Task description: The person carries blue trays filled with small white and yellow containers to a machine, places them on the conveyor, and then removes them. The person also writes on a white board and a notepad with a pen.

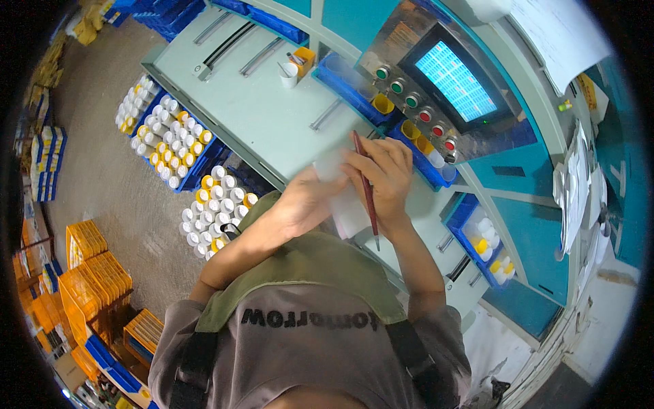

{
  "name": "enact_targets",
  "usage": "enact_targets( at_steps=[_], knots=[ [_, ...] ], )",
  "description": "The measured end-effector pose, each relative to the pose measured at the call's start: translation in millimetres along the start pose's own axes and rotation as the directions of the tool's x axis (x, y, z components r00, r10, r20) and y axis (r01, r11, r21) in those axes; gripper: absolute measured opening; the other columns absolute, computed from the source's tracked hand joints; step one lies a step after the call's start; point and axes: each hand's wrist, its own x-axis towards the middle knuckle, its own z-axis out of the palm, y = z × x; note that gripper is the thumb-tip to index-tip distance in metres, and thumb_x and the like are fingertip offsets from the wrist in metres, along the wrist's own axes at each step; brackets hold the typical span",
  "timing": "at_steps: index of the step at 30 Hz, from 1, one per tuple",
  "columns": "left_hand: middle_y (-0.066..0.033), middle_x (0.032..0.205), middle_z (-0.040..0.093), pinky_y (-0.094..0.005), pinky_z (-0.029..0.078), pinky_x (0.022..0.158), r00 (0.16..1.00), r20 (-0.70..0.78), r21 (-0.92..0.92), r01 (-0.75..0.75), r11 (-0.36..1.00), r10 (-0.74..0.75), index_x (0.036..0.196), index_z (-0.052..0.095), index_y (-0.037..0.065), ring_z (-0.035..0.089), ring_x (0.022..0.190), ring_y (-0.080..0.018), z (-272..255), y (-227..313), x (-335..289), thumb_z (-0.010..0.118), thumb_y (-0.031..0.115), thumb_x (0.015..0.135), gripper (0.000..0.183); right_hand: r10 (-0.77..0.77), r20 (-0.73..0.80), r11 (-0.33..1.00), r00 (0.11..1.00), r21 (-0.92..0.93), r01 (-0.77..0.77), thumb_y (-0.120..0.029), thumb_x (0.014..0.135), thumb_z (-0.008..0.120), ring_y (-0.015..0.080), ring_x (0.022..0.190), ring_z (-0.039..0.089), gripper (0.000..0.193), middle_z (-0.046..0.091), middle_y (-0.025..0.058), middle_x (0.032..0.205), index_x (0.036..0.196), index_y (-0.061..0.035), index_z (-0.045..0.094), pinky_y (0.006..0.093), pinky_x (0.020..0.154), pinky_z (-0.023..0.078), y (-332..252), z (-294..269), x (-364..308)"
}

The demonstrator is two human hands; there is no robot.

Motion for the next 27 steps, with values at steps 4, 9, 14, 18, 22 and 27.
enact_targets(
  at_steps=[4, 9, 14, 18, 22, 27],
  knots=[
    [-0.0042, 0.118, 0.054, -0.0358, 0.044, 0.093, 1.0, -0.007, 0.067, -0.027, 0.997, 0.027, 0.127, 0.045, 0.004, 0.054, 0.109, -0.0173, 0.7, 4.5, -6.6, 0.055, 0.008, 0.092, 0.037, 0.041, -0.007, 0.999, 0.999, 0.015, -0.041, -0.011, 0.065, 0.076, 0.0235, 0.091, 0.059, 0.028, 0.068, 0.0084, 0.105, 0.091, -0.0069, 0.07, 0.035, 0.084, 0.04, -7.2, 3.0, -0.4],
    [-0.0065, 0.113, 0.057, -0.0355, 0.048, 0.089, 0.999, -0.031, 0.029, -0.011, 1.0, 0.012, 0.123, 0.048, 0.003, 0.057, 0.104, -0.018, -0.8, 6.7, -11.3, 0.053, 0.001, 0.092, 0.032, -0.003, -0.021, 1.0, 1.0, -0.009, 0.003, -0.011, 0.063, 0.072, 0.0213, 0.086, 0.058, 0.023, 0.066, 0.0037, 0.097, 0.086, -0.0167, 0.071, 0.0372, 0.082, 0.04, -11.7, 4.9, -1.7],
    [-0.0062, 0.11, 0.057, -0.0336, 0.048, 0.087, 0.997, -0.078, 0.244, -0.007, 0.97, 0.027, 0.121, 0.047, 0.003, 0.057, 0.102, -0.0169, -3.5, 7.6, -14.3, 0.062, 0.002, 0.087, 0.037, -0.014, -0.122, 0.999, 0.992, -0.037, 0.01, -0.012, 0.061, 0.072, 0.021, 0.091, 0.056, 0.024, 0.065, 0.0027, 0.102, 0.085, -0.0172, 0.071, 0.0367, 0.08, 0.04, -18.1, 7.6, -12.6],
    [-0.0049, 0.1, 0.058, -0.0278, 0.05, 0.08, 0.967, -0.215, 0.427, -0.036, 0.903, 0.14, 0.109, 0.048, 0.003, 0.059, 0.091, -0.0136, -5.4, 7.6, -18.9, 0.069, -0.001, 0.082, 0.035, 0.089, -0.182, 0.996, 0.979, -0.011, -0.093, -0.013, 0.061, 0.074, 0.0215, 0.09, 0.058, 0.023, 0.065, 0.0026, 0.105, 0.083, -0.0153, 0.067, 0.0354, 0.079, 0.039, -28.6, 17.6, -23.1],
    [-0.0031, 0.09, 0.06, -0.0253, 0.049, 0.075, 0.934, -0.276, 0.556, -0.037, 0.83, 0.226, 0.101, 0.051, 0.002, 0.058, 0.084, -0.0108, -8.3, 5.4, -22.3, 0.069, 0.004, 0.084, 0.025, 0.233, -0.199, 0.972, 0.952, 0.087, -0.22, -0.009, 0.067, 0.073, 0.0236, 0.082, 0.06, 0.02, 0.066, 0.0042, 0.099, 0.084, -0.0111, 0.064, 0.0354, 0.073, 0.042, -38.4, 25.4, -35.4],
    [-0.0004, 0.083, 0.058, -0.025, 0.047, 0.069, 0.864, -0.382, 0.625, -0.02, 0.78, 0.328, 0.089, 0.054, 0.002, 0.054, 0.074, -0.0085, -26.7, 2.0, -30.3, 0.068, 0.019, 0.087, 0.022, 0.429, -0.11, 0.866, 0.897, 0.333, -0.373, 0.006, 0.074, 0.064, 0.0221, 0.061, 0.059, 0.015, 0.065, 0.0096, 0.083, 0.086, -0.0028, 0.064, 0.0307, 0.056, 0.047, -54.8, 37.9, -52.4]
  ],
)
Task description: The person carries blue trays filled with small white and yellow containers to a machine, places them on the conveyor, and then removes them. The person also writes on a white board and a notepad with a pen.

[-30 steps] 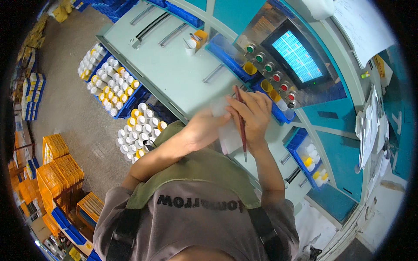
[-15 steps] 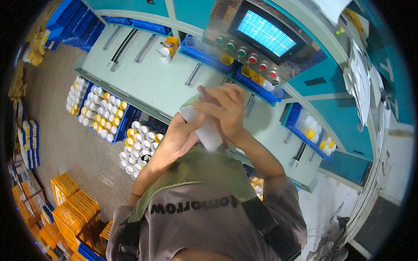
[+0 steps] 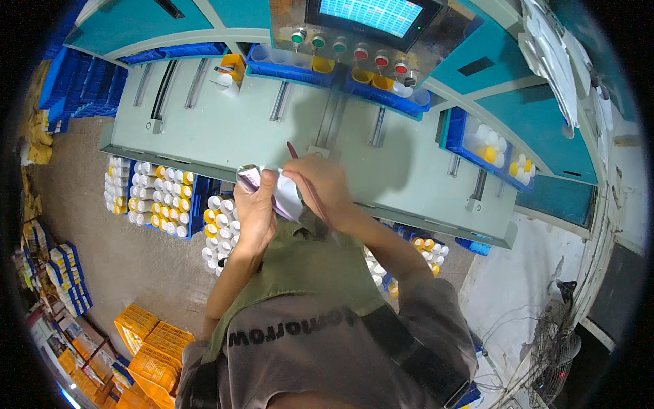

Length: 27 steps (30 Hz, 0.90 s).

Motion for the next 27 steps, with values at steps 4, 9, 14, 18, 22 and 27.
enact_targets(
  at_steps=[4, 9, 14, 18, 22, 27],
  knots=[
    [-0.0001, 0.078, 0.056, -0.0247, 0.046, 0.065, 0.981, -0.191, 0.058, -0.026, 0.998, 0.036, 0.085, 0.054, 0.004, 0.052, 0.07, -0.0087, -23.8, -25.4, 2.7, 0.063, 0.032, 0.09, 0.03, 0.214, 0.025, 0.97, 0.977, 0.11, -0.215, 0.008, 0.08, 0.057, 0.0137, 0.053, 0.057, 0.013, 0.06, 0.0078, 0.073, 0.087, -0.0005, 0.063, 0.0261, 0.048, 0.043, -4.1, 12.9, -27.6],
    [-0.0021, 0.072, 0.055, -0.0309, 0.047, 0.065, 0.934, -0.357, 0.039, 0.008, 0.999, 0.006, 0.085, 0.051, 0.008, 0.053, 0.062, -0.0133, -86.8, -14.3, -6.5, 0.069, 0.031, 0.086, 0.029, 0.287, -0.243, 0.954, 0.926, 0.163, -0.253, 0.008, 0.084, 0.056, 0.011, 0.056, 0.058, 0.008, 0.061, 0.0083, 0.074, 0.088, 0.0029, 0.059, 0.0226, 0.051, 0.045, -6.0, 7.6, -66.3],
    [-0.0015, 0.082, 0.058, -0.0218, 0.044, 0.062, 0.987, -0.112, 0.225, 0.141, 0.964, -0.119, 0.103, 0.058, 0.004, 0.05, 0.066, -0.0072, -152.2, 3.1, -56.3, 0.066, 0.013, 0.086, 0.021, 0.186, -0.13, 0.973, 0.974, 0.166, -0.163, 0.0, 0.08, 0.067, 0.0177, 0.066, 0.064, 0.015, 0.063, 0.0083, 0.08, 0.093, -0.0056, 0.062, 0.0265, 0.059, 0.05, -42.8, 15.2, -131.5],
    [-0.0059, 0.091, 0.062, -0.0244, 0.045, 0.065, 0.877, 0.223, 0.378, 0.325, 0.867, -0.426, 0.124, 0.052, -0.002, 0.049, 0.068, -0.0097, -206.3, -26.1, -138.0, 0.062, 0.036, 0.089, 0.052, 0.155, 0.072, 0.938, 0.985, 0.304, -0.17, -0.003, 0.082, 0.067, 0.0181, 0.069, 0.064, 0.012, 0.062, 0.0096, 0.08, 0.092, -0.0036, 0.062, 0.0294, 0.059, 0.048, -93.1, 59.6, -208.2],
    [-0.0052, 0.088, 0.061, -0.0258, 0.047, 0.058, 0.78, 0.301, 0.211, 0.507, 0.836, -0.549, 0.111, 0.055, 0.001, 0.054, 0.066, -0.0106, -267.9, -47.6, -220.1, 0.071, 0.014, 0.081, 0.036, 0.312, 0.101, 0.845, 0.945, 0.425, -0.324, -0.006, 0.085, 0.064, 0.0134, 0.071, 0.064, 0.01, 0.064, 0.0072, 0.082, 0.094, -0.0016, 0.062, 0.0268, 0.061, 0.049, -155.7, 84.8, -296.9],
    [-0.0002, 0.081, 0.058, -0.0254, 0.046, 0.055, 0.871, 0.149, 0.418, 0.374, 0.828, -0.469, 0.105, 0.055, 0.005, 0.052, 0.059, -0.0097, -287.4, -53.4, -282.1, 0.073, 0.005, 0.078, 0.033, 0.433, -0.007, 0.702, 0.901, 0.629, -0.333, -0.012, 0.088, 0.062, 0.006, 0.082, 0.058, 0.029, 0.063, 0.0055, 0.097, 0.114, 0.0002, 0.054, 0.0252, 0.066, 0.048, -199.5, 91.1, -374.3]
  ],
)
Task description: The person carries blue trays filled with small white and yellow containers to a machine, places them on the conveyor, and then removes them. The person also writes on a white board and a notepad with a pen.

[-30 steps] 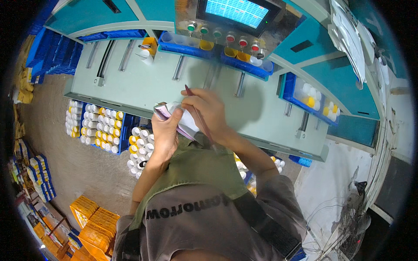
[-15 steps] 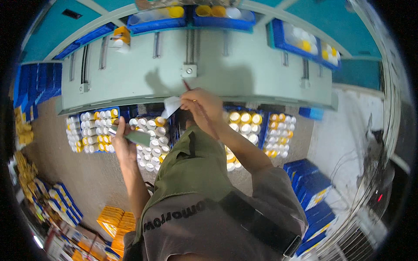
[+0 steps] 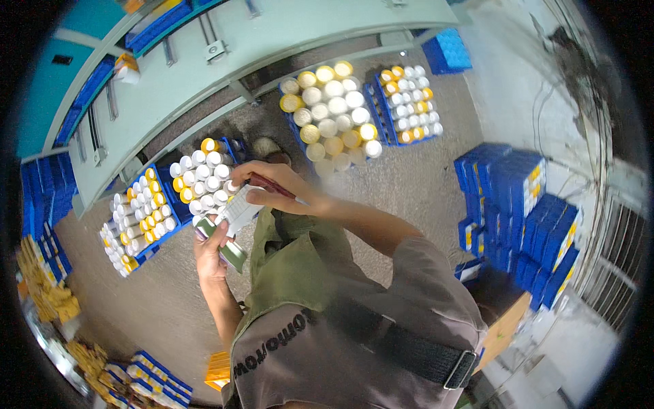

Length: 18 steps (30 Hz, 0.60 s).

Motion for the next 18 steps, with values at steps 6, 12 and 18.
enact_targets(
  at_steps=[6, 12, 18],
  knots=[
    [0.0004, 0.074, 0.059, -0.0218, 0.041, 0.058, 0.987, 0.13, 0.438, -0.143, 0.887, 0.094, 0.088, 0.061, 0.003, 0.051, 0.064, -0.0068, 34.8, -24.5, -13.5, 0.074, 0.005, 0.076, 0.017, 0.166, -0.099, 0.95, 0.981, -0.252, -0.186, -0.011, 0.086, 0.066, 0.0082, 0.076, 0.061, 0.032, 0.062, 0.0075, 0.093, 0.113, 0.001, 0.054, 0.0216, 0.065, 0.05, -15.8, -30.6, -90.1],
    [0.0035, 0.07, 0.054, -0.0213, 0.037, 0.059, 0.962, 0.209, 0.561, -0.267, 0.784, 0.178, 0.082, 0.06, 0.002, 0.045, 0.066, -0.0053, 69.7, -48.9, -19.7, 0.074, 0.009, 0.078, 0.017, 0.336, -0.178, 0.93, 0.925, -0.096, -0.356, -0.009, 0.087, 0.064, 0.011, 0.071, 0.063, 0.019, 0.063, 0.0065, 0.084, 0.101, 0.0014, 0.058, 0.0231, 0.064, 0.051, -25.3, -62.3, -121.1],
    [0.0029, 0.066, 0.054, -0.0216, 0.038, 0.057, 0.957, 0.274, 0.495, -0.224, 0.839, 0.094, 0.08, 0.06, 0.003, 0.047, 0.064, -0.0051, 145.6, -69.2, 2.7, 0.073, 0.01, 0.079, 0.015, 0.462, -0.246, 0.881, 0.852, 0.017, -0.473, -0.003, 0.089, 0.058, 0.0154, 0.077, 0.065, 0.014, 0.064, 0.0099, 0.093, 0.102, 0.0029, 0.06, 0.0269, 0.069, 0.055, -48.0, -136.6, -140.7]
  ],
)
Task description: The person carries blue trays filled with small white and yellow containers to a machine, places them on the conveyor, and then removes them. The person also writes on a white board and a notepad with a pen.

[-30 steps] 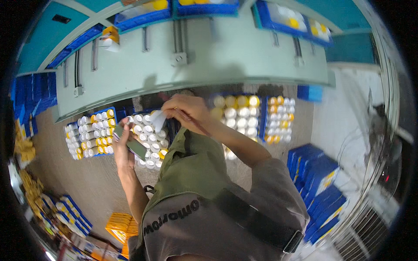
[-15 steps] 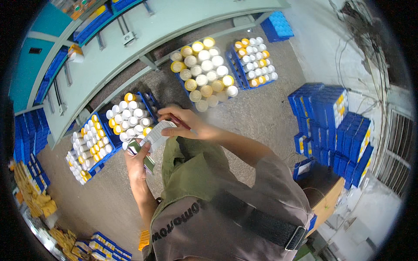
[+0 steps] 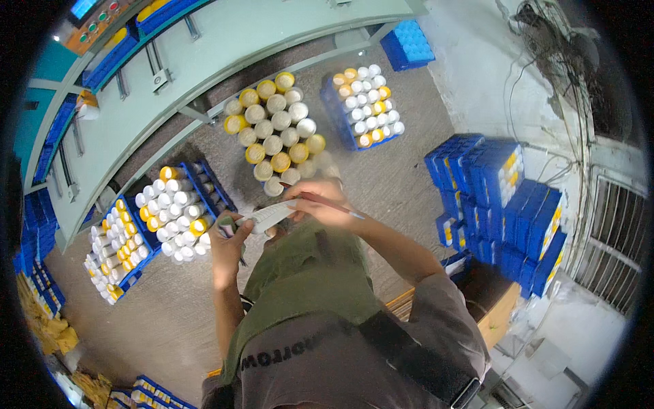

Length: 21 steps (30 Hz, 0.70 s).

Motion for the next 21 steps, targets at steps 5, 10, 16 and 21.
enact_targets(
  at_steps=[5, 10, 16, 21],
  knots=[
    [0.0021, 0.066, 0.056, -0.0232, 0.039, 0.054, 0.995, 0.088, -0.062, 0.048, 0.997, -0.043, 0.081, 0.06, 0.002, 0.047, 0.059, -0.0051, 113.2, -12.0, 86.1, 0.073, 0.01, 0.078, 0.016, 0.105, -0.012, 0.993, 0.994, -0.049, -0.105, -0.001, 0.088, 0.06, 0.0183, 0.082, 0.066, 0.015, 0.065, 0.0101, 0.094, 0.102, 0.0015, 0.064, 0.0301, 0.07, 0.058, 19.7, -155.9, 30.5],
    [-0.0009, 0.069, 0.061, -0.0245, 0.044, 0.059, 0.995, -0.09, -0.05, 0.036, 0.998, -0.041, 0.081, 0.062, 0.003, 0.055, 0.064, -0.0083, 246.6, -68.7, 207.7, 0.068, 0.009, 0.082, 0.009, 0.077, -0.176, 0.972, 0.981, -0.208, -0.113, -0.002, 0.087, 0.058, 0.0121, 0.081, 0.063, 0.016, 0.065, 0.0058, 0.091, 0.101, 0.0, 0.064, 0.0263, 0.072, 0.054, 63.3, -359.0, 129.5],
    [-0.0127, 0.076, 0.067, -0.0316, 0.05, 0.061, 0.934, -0.297, 0.043, 0.222, 0.974, -0.2, 0.089, 0.064, -0.001, 0.065, 0.067, -0.0204, 408.1, -149.9, 382.9, 0.072, 0.024, 0.079, 0.028, -0.345, -0.114, 0.612, 0.932, -0.78, 0.131, 0.002, 0.074, 0.063, 0.0162, 0.067, 0.065, 0.03, 0.066, 0.0088, 0.073, 0.103, -0.0045, 0.064, 0.0295, 0.061, 0.052, 98.3, -515.3, 288.1],
    [-0.0195, 0.083, 0.068, -0.0405, 0.053, 0.067, 0.866, -0.437, 0.268, 0.385, 0.883, -0.244, 0.093, 0.064, 0.001, 0.067, 0.075, -0.0344, 464.0, -178.1, 519.9, 0.074, 0.034, 0.075, 0.039, -0.145, -0.049, 0.182, 0.988, -0.983, -0.022, 0.001, 0.078, 0.055, 0.0221, 0.074, 0.066, 0.029, 0.065, 0.0146, 0.083, 0.104, -0.0075, 0.066, 0.0313, 0.068, 0.053, 134.0, -525.9, 374.2]
  ],
)
